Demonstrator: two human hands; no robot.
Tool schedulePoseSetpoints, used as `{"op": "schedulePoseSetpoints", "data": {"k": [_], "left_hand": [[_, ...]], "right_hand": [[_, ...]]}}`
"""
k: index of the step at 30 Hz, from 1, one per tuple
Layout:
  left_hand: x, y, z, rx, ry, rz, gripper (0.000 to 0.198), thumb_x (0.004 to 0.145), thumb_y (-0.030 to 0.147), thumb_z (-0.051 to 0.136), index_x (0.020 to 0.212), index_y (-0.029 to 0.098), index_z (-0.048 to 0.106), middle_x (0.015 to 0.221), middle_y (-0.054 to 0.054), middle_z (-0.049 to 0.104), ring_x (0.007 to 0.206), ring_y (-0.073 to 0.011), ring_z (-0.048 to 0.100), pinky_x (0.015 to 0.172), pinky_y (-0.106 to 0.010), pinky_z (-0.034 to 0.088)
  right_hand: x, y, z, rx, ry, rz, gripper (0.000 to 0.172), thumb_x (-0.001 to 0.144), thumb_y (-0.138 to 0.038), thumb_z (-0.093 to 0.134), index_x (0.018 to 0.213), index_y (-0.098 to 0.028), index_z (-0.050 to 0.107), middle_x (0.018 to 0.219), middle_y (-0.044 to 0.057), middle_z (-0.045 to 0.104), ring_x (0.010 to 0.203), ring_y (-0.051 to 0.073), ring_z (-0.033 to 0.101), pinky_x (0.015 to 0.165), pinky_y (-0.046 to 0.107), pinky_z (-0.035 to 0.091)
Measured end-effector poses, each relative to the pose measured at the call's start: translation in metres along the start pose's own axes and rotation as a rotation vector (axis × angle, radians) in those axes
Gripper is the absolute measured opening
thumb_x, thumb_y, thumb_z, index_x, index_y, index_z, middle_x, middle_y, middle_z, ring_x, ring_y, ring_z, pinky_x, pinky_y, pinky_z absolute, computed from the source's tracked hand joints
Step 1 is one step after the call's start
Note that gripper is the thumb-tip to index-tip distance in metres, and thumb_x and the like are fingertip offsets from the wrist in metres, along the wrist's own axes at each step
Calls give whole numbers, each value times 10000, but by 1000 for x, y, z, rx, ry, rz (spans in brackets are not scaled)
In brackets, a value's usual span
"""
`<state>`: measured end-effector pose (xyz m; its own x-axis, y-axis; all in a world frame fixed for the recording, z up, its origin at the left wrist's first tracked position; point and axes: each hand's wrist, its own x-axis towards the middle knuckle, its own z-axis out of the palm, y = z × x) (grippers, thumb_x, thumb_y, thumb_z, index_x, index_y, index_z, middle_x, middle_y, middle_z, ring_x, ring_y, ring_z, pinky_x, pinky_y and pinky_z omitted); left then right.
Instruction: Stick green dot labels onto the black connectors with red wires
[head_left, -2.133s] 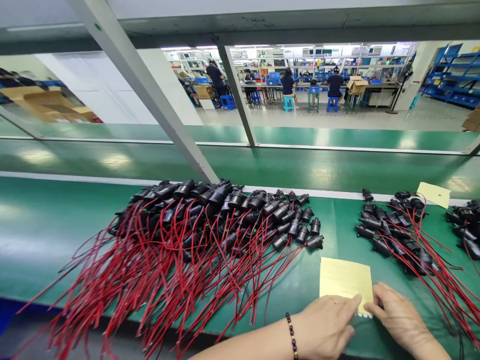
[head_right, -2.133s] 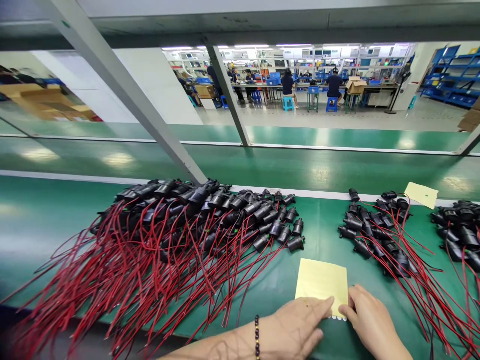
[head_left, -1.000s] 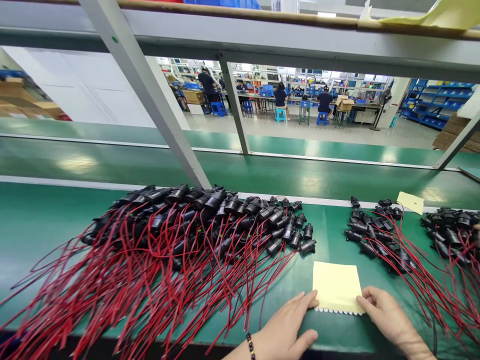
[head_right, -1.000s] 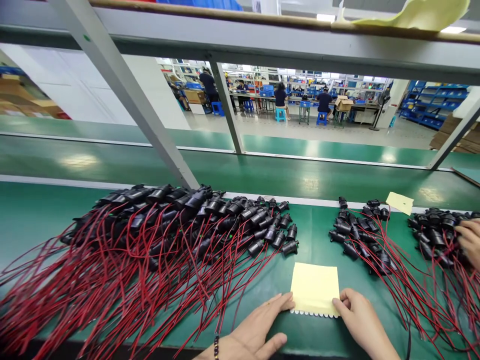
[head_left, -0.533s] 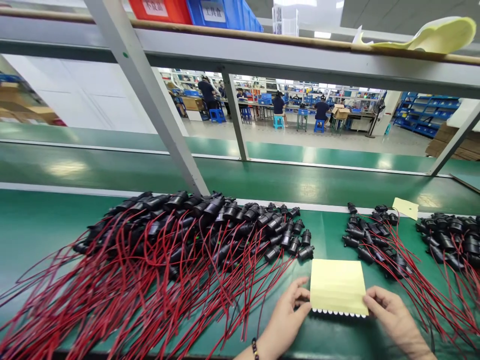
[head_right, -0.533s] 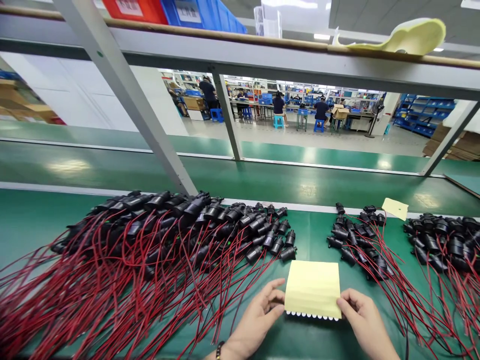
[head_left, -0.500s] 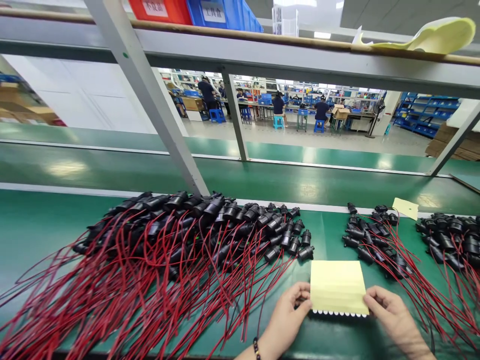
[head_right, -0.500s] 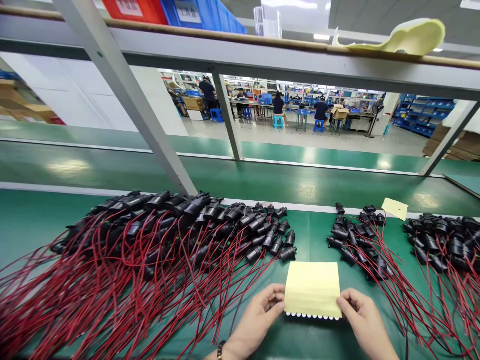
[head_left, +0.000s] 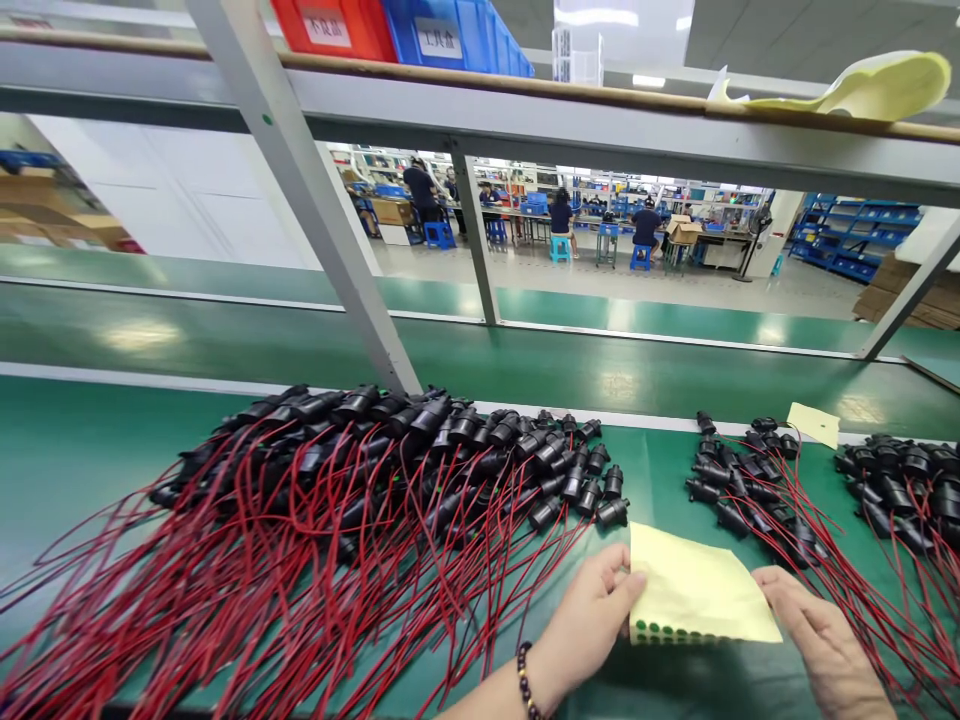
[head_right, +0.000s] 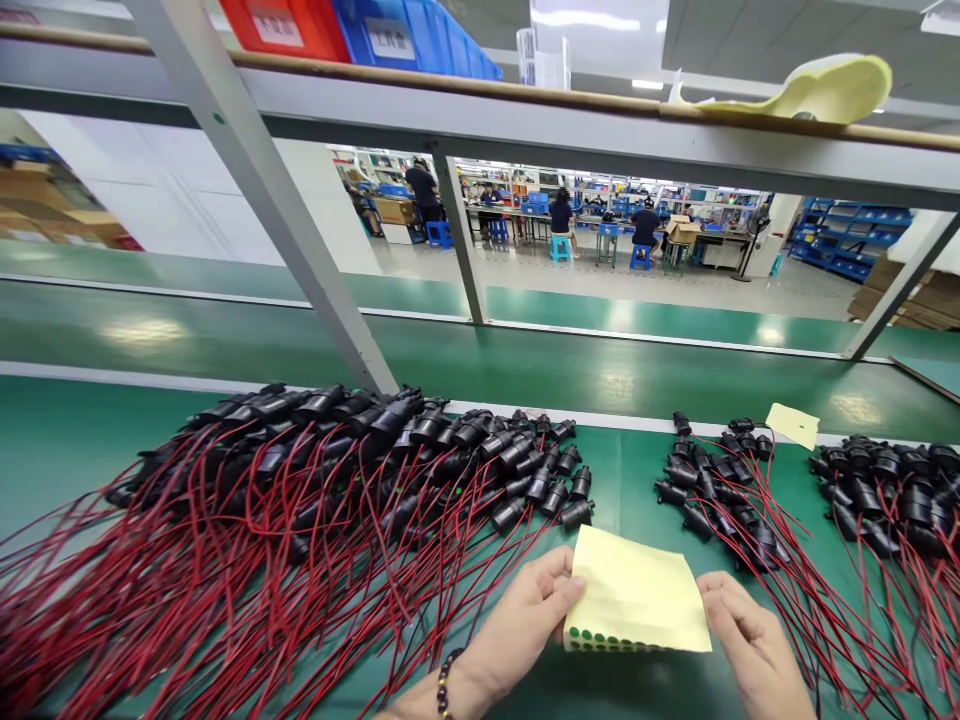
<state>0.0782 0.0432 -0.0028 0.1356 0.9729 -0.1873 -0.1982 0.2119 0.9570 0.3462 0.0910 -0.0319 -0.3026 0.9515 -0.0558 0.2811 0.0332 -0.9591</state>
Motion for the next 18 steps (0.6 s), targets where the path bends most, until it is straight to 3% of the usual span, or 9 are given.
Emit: {"op": "schedulePoseSetpoints", "data": {"k": [4,8,13,16,18], "left_hand": [[21,-13,-1,42,79,-96,432,696,601,629,756,206,462,533,80,472,430,-65,374,426,-191,304],[45,-33,-4,81,134,-120,390,715,579,577,724,218,431,511,83,446,404,-73,382,399,-191,278],[54,-37,-13,203,188,-86,288,805,485,523,838,200,498,508,75,477,389,-104,407,418,-227,308],[37,-38,-21,414,283,71,311,828,345,563,1091,181,538,805,-32,659,616,-174,578,614,-306,449],[21,-48,-25,717,308,320,387,852,264,549,1232,201,511,1115,-104,659,878,-233,623,815,-366,463]], "right_hand": [[14,14,12,184,38,130,442,795,-598,616,603,-200,593,616,-7,531,613,161,500,577,261,437],[26,31,24,327,22,183,446,777,-575,668,590,-187,552,581,-40,484,567,111,437,552,231,393],[36,44,30,217,60,207,491,697,-634,702,614,-169,568,522,-49,503,474,73,420,453,197,342],[44,55,33,129,77,222,495,677,-660,674,604,-189,538,463,-61,482,394,72,403,393,198,305],[48,62,34,41,79,236,479,698,-664,623,601,-206,522,436,-54,489,355,91,414,371,216,308]]}}
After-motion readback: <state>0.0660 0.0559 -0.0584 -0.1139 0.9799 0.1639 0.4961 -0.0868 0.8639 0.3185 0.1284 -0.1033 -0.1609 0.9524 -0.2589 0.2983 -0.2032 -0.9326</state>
